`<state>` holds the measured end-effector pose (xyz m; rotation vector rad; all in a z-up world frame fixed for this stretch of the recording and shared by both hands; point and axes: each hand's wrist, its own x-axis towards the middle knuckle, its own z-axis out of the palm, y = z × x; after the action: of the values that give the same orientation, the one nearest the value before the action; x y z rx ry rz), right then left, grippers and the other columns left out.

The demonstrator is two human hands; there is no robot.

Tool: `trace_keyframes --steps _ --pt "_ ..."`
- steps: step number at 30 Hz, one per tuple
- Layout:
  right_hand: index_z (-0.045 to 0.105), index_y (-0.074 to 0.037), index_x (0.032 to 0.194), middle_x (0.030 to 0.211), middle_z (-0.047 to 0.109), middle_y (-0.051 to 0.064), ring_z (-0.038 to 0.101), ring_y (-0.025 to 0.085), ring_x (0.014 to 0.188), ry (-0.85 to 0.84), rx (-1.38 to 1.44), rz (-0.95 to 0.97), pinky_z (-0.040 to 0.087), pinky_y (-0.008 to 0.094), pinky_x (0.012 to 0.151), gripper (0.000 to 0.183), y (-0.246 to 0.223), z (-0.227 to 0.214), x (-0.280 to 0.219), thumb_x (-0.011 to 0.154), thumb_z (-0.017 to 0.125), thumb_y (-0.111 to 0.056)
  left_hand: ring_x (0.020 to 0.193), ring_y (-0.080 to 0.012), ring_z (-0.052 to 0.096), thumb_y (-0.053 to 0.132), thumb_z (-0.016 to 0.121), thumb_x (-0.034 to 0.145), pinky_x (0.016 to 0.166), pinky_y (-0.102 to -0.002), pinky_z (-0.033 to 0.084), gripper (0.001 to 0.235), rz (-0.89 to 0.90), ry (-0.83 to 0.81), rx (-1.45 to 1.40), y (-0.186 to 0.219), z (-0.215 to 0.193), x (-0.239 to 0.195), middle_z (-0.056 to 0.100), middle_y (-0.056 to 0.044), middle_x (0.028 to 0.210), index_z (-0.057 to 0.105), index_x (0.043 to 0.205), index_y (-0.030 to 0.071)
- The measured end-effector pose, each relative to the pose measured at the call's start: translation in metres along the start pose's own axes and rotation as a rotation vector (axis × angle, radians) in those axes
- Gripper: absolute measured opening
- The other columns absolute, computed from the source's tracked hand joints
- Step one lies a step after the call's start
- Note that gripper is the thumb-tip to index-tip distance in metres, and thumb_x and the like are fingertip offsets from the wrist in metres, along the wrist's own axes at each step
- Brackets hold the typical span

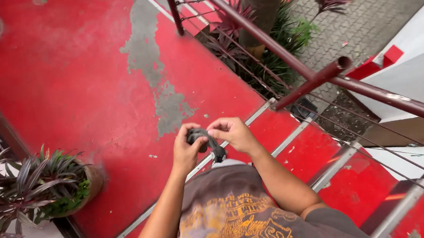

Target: The person carries a rag down a flight of stairs to an outdoor sink and washes it under a running faucet.

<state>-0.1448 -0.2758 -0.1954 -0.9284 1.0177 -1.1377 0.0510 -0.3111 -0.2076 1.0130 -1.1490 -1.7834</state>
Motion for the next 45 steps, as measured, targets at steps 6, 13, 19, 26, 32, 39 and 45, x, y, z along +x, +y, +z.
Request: trace_keyframes --steps 6,13,19,26,32,39,45 --pt "0.07 0.003 0.104 0.088 0.072 0.004 0.067 0.009 0.078 0.046 -0.017 -0.049 0.056 0.026 0.069 0.015 0.039 -0.018 0.119 0.1 0.065 -0.009 0.072 -0.0066 0.06 -0.002 0.074 0.09 0.061 -0.023 0.051 0.026 0.101 0.022 0.037 -0.022 -0.047 0.11 0.064 0.0 0.084 0.06 0.111 0.003" --pt "0.069 0.004 0.105 0.092 0.071 0.004 0.067 0.008 0.082 -0.149 -0.113 0.027 0.056 0.026 0.071 0.012 0.01 -0.003 0.238 0.099 0.067 -0.006 0.067 -0.0052 0.058 -0.001 0.073 0.088 0.057 -0.023 0.049 0.025 0.1 0.181 0.019 0.007 -0.109 0.182 0.065 0.001 0.08 0.063 0.111 0.003" --pt "0.07 0.003 0.102 0.087 0.073 0.005 0.068 0.009 0.077 -0.149 -0.164 0.111 0.055 0.025 0.066 0.012 0.082 0.021 0.388 0.096 0.067 -0.007 0.064 -0.0054 0.06 0.002 0.077 0.087 0.054 -0.023 0.049 0.023 0.1 0.235 0.09 -0.004 -0.216 0.276 0.066 0.0 0.078 0.065 0.107 0.005" --pt "0.068 0.001 0.1 0.088 0.069 -0.001 0.063 0.004 0.08 -0.288 -0.21 0.026 0.053 0.023 0.069 0.009 0.128 0.101 0.572 0.099 0.067 -0.007 0.077 -0.0052 0.062 0.002 0.076 0.091 0.066 -0.024 0.052 0.023 0.283 0.38 0.091 -0.004 -0.365 0.372 0.069 0.001 0.089 0.064 0.111 0.003" --pt "0.066 0.0 0.101 0.091 0.067 -0.001 0.062 0.005 0.082 -0.356 -0.125 0.087 0.051 0.023 0.071 0.008 0.128 0.133 0.689 0.099 0.065 -0.007 0.067 -0.0049 0.058 0.005 0.076 0.089 0.056 -0.023 0.048 0.023 0.204 0.433 0.033 0.062 -0.433 0.434 0.068 0.002 0.083 0.065 0.109 0.005" --pt "0.064 -0.001 0.101 0.093 0.066 0.0 0.063 0.006 0.086 -0.425 -0.003 0.144 0.052 0.024 0.076 0.008 0.169 0.148 0.852 0.099 0.065 -0.008 0.061 -0.0067 0.052 0.007 0.076 0.089 0.052 -0.024 0.042 0.021 0.095 0.57 0.046 0.069 -0.519 0.553 0.063 0.002 0.076 0.067 0.108 0.005" --pt "0.058 -0.007 0.098 0.093 0.072 0.005 0.07 0.012 0.085 -0.363 0.162 0.165 0.059 0.029 0.079 0.01 0.136 0.146 1.022 0.102 0.055 -0.015 0.082 -0.0024 0.061 0.005 0.073 0.093 0.071 -0.02 0.053 0.02 0.246 0.538 0.168 0.11 -0.594 0.707 0.066 0.004 0.091 0.062 0.109 0.006"
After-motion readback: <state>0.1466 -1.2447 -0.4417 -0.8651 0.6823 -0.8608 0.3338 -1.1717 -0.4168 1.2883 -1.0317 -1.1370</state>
